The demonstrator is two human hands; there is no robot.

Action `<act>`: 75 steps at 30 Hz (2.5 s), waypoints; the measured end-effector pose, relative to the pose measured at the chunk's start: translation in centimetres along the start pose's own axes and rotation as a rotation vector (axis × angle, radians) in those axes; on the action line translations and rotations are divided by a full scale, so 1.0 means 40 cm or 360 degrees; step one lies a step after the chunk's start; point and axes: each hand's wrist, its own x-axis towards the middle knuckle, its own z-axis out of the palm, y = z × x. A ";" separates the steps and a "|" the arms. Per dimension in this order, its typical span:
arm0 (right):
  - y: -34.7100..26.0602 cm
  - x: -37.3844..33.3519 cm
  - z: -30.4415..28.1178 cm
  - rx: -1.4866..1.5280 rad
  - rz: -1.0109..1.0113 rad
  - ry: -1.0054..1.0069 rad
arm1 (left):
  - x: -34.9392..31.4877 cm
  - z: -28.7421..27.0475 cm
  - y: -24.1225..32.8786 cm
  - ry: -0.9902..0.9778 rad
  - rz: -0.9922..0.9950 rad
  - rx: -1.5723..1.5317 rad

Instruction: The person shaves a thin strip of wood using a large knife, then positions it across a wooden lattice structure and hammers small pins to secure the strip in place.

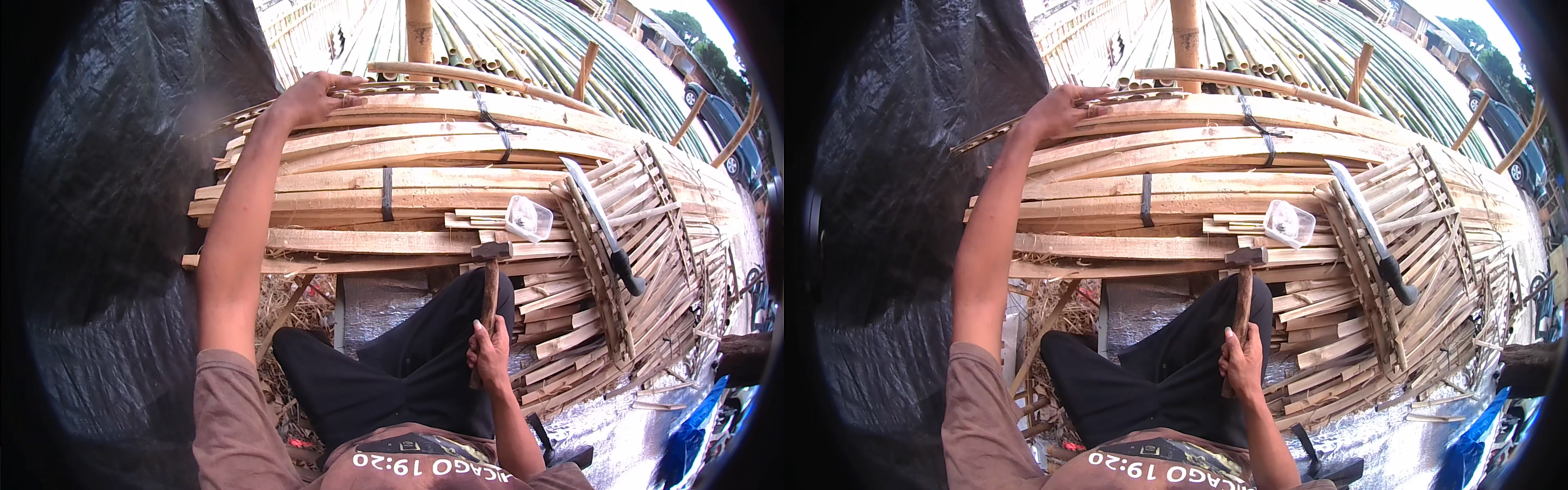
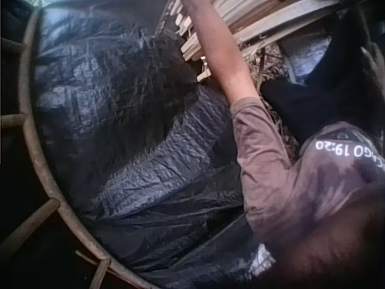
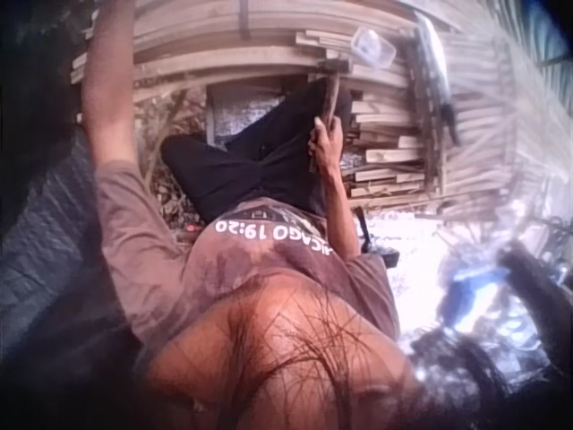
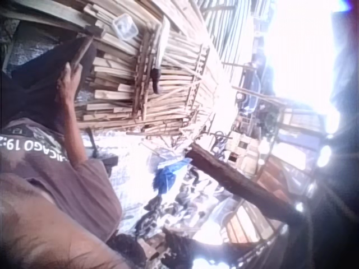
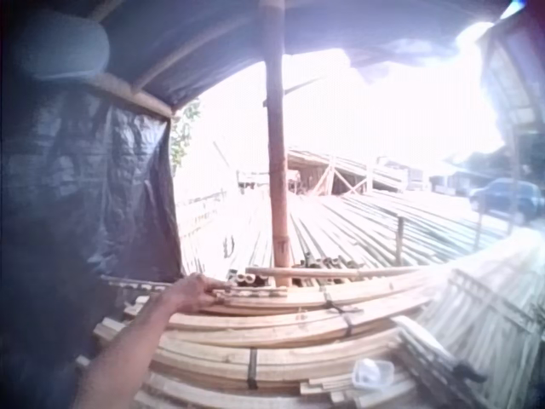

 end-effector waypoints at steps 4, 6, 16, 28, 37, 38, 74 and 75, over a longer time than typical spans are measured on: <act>0.004 -0.002 0.003 -0.0016 0.0020 -0.0010 | 0.014 -0.021 -0.021 -0.0057 -0.0082 -0.0044; -0.001 -0.001 0.003 -0.0020 -0.0010 0.0003 | 0.030 -0.033 -0.015 -0.0074 -0.0125 0.0023; 0.009 0.002 0.005 -0.0013 0.0007 0.0033 | 0.136 -0.166 -0.175 -0.0002 0.0112 -0.0096; 0.000 0.002 0.009 -0.0004 0.0023 0.0047 | 0.097 -0.244 -0.218 0.0227 0.0172 0.0077; 0.008 0.006 -0.002 -0.0011 0.0023 0.0038 | -0.043 0.042 -0.093 0.0092 0.0574 0.0286; 0.006 0.004 -0.001 -0.0007 0.0021 0.0031 | -0.078 0.088 -0.067 0.0087 0.0554 0.0244; -0.002 0.004 0.012 -0.0008 0.0064 0.0038 | -0.170 0.711 -0.080 0.0653 0.0617 0.0702; -0.004 0.005 0.013 -0.0011 0.0066 0.0045 | -0.177 0.703 -0.072 0.0654 0.0624 0.0703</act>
